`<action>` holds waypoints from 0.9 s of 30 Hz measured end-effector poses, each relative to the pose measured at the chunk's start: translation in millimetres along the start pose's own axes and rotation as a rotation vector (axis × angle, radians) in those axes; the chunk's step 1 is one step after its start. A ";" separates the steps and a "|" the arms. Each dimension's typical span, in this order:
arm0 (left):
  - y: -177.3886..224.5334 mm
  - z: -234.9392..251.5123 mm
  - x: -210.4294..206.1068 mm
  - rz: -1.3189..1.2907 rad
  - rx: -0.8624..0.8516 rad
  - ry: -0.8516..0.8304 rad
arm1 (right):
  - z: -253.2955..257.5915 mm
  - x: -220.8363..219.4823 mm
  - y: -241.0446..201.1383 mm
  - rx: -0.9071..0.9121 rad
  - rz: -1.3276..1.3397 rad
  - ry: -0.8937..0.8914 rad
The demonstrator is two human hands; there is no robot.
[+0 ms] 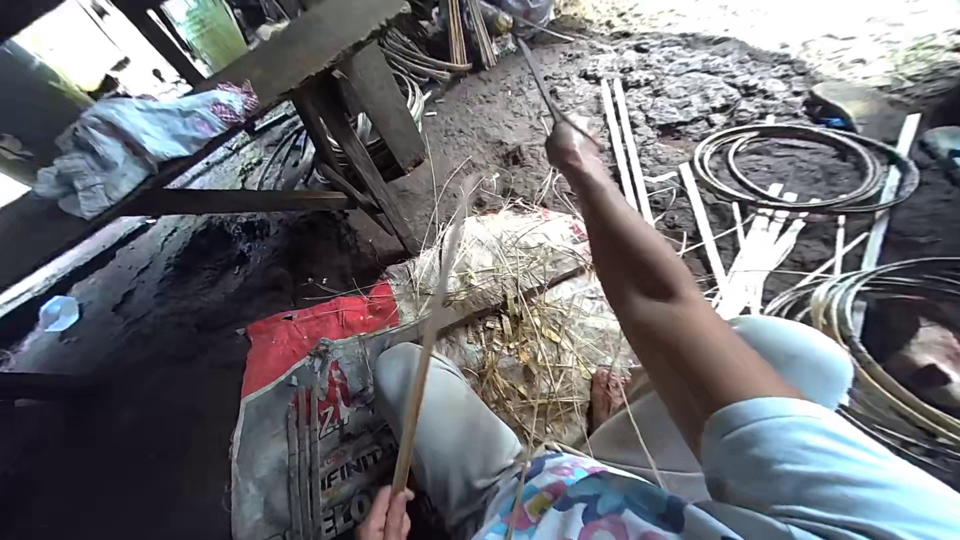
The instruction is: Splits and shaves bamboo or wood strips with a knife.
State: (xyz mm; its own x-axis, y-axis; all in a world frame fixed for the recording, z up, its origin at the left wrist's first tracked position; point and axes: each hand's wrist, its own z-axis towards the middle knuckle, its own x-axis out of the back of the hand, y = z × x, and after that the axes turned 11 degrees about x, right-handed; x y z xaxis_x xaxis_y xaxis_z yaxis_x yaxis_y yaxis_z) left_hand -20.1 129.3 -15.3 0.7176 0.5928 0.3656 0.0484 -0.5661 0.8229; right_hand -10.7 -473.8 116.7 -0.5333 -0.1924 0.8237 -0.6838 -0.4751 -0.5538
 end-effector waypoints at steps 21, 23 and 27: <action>200.8 152.4 -93.9 0.016 -0.164 -0.020 | -218.7 -105.9 -48.2 0.552 0.103 0.030; 186.7 141.3 -99.7 0.028 -0.139 -0.068 | -186.7 -84.9 -56.5 0.399 0.084 -0.038; 144.4 115.7 -101.2 -0.015 -0.156 -0.086 | -121.5 -65.6 -47.7 0.213 0.046 -0.093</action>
State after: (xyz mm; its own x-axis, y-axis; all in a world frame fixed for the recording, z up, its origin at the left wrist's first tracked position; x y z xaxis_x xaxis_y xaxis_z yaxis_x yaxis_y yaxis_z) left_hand -5.3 -78.7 16.2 0.7746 0.5457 0.3198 -0.0440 -0.4579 0.8879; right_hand -3.5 -334.3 74.3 -0.5066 -0.2913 0.8115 -0.5341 -0.6328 -0.5606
